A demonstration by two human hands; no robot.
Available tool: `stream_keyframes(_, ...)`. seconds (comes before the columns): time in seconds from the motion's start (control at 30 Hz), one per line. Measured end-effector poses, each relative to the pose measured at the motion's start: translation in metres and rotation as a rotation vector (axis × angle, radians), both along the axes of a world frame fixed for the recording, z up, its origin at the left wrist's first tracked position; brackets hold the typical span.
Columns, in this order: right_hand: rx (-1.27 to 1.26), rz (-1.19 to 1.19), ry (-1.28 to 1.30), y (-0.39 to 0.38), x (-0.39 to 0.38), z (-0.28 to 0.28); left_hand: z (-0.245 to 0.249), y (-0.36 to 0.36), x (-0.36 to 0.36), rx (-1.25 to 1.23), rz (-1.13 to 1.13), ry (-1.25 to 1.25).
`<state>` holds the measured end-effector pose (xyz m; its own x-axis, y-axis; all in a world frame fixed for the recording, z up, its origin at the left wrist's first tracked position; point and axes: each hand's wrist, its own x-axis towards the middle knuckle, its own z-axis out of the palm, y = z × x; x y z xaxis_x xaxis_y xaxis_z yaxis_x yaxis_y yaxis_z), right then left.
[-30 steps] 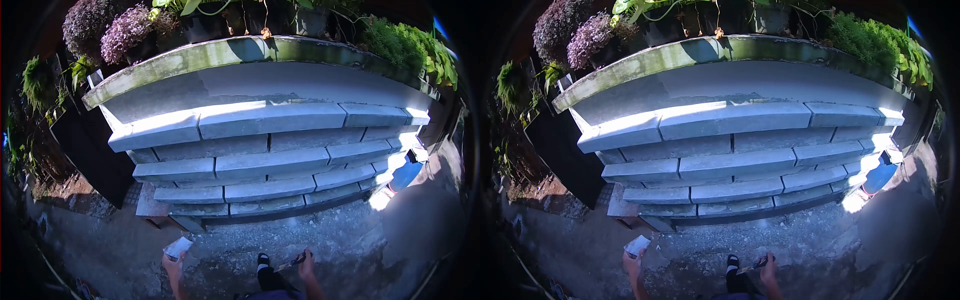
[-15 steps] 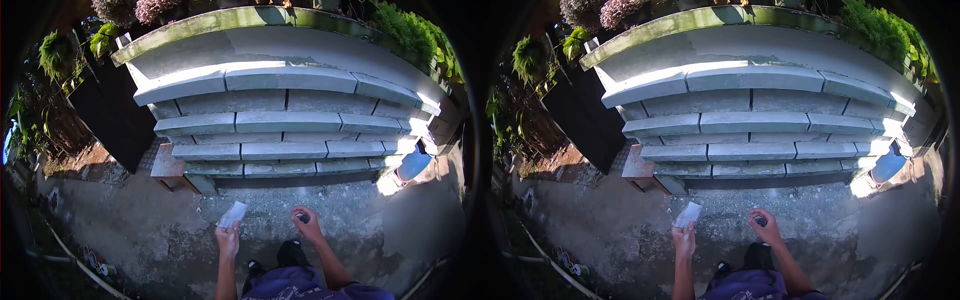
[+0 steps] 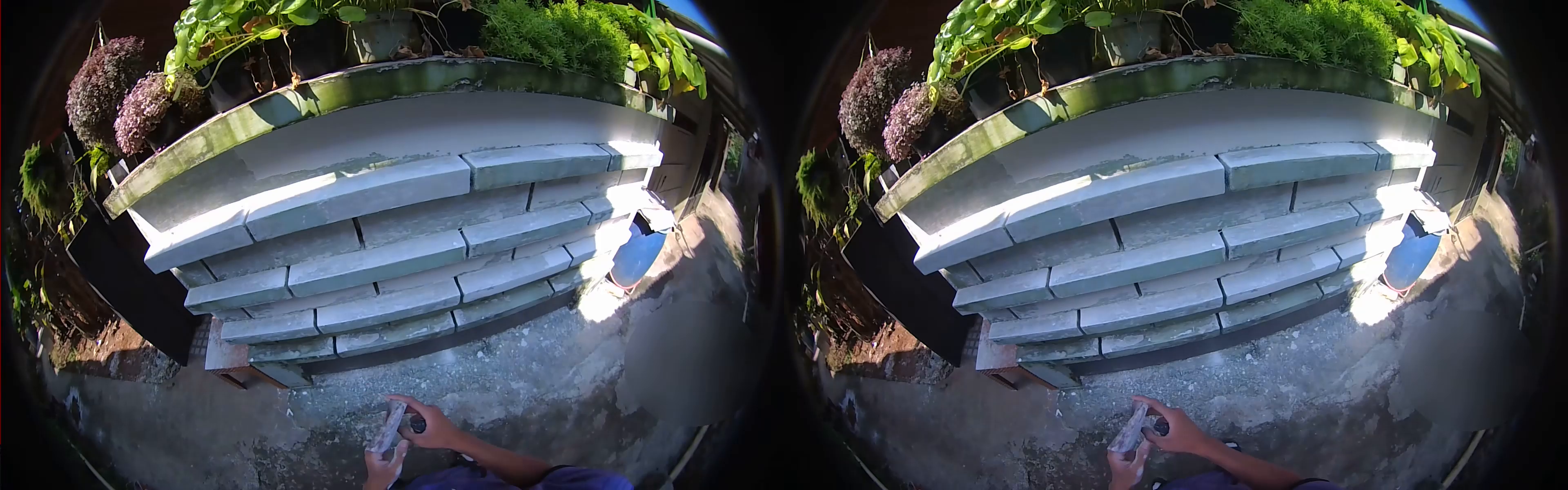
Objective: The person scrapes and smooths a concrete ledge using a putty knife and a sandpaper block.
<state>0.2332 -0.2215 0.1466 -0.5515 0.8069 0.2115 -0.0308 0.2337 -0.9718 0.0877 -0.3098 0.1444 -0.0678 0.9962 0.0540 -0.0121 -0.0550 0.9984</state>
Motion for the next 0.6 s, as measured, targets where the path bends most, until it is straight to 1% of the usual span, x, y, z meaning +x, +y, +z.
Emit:
stream_keyframes(0.03, 0.066, -0.018, -0.013, 0.007, 0.017, 0.003, 0.009, 0.008, 0.008, -0.080, -0.023, 0.103)
stream_keyframes(0.07, -0.047, 0.020, -0.053, 0.011, 0.033, 0.004, 0.010, 0.016, 0.014, -0.235, -0.048, 0.067)
stream_keyframes(0.17, -0.125, 0.096, -0.079, 0.024, 0.068, 0.000, -0.018, 0.029, 0.030, -0.224, -0.151, 0.109)
stream_keyframes(0.27, -0.243, 0.143, 0.205, 0.031, 0.070, -0.030, -0.025, 0.027, 0.059, -0.247, -0.141, -0.193)
stream_keyframes(0.37, -0.262, 0.174, 0.185, 0.033, 0.067, -0.041, -0.040, 0.025, 0.061, -0.255, -0.145, -0.321)
stream_keyframes(0.4, -0.309, 0.166, 0.216, 0.032, 0.061, -0.039, -0.042, 0.027, 0.058, -0.224, -0.144, -0.262)
stream_keyframes(0.5, -0.329, 0.252, 0.377, 0.034, 0.037, -0.032, -0.036, 0.029, 0.035, -0.113, -0.149, -0.006)
stream_keyframes(0.6, -0.472, 0.363, 0.490, 0.056, 0.014, -0.016, -0.030, 0.037, 0.008, 0.010, -0.139, 0.168)
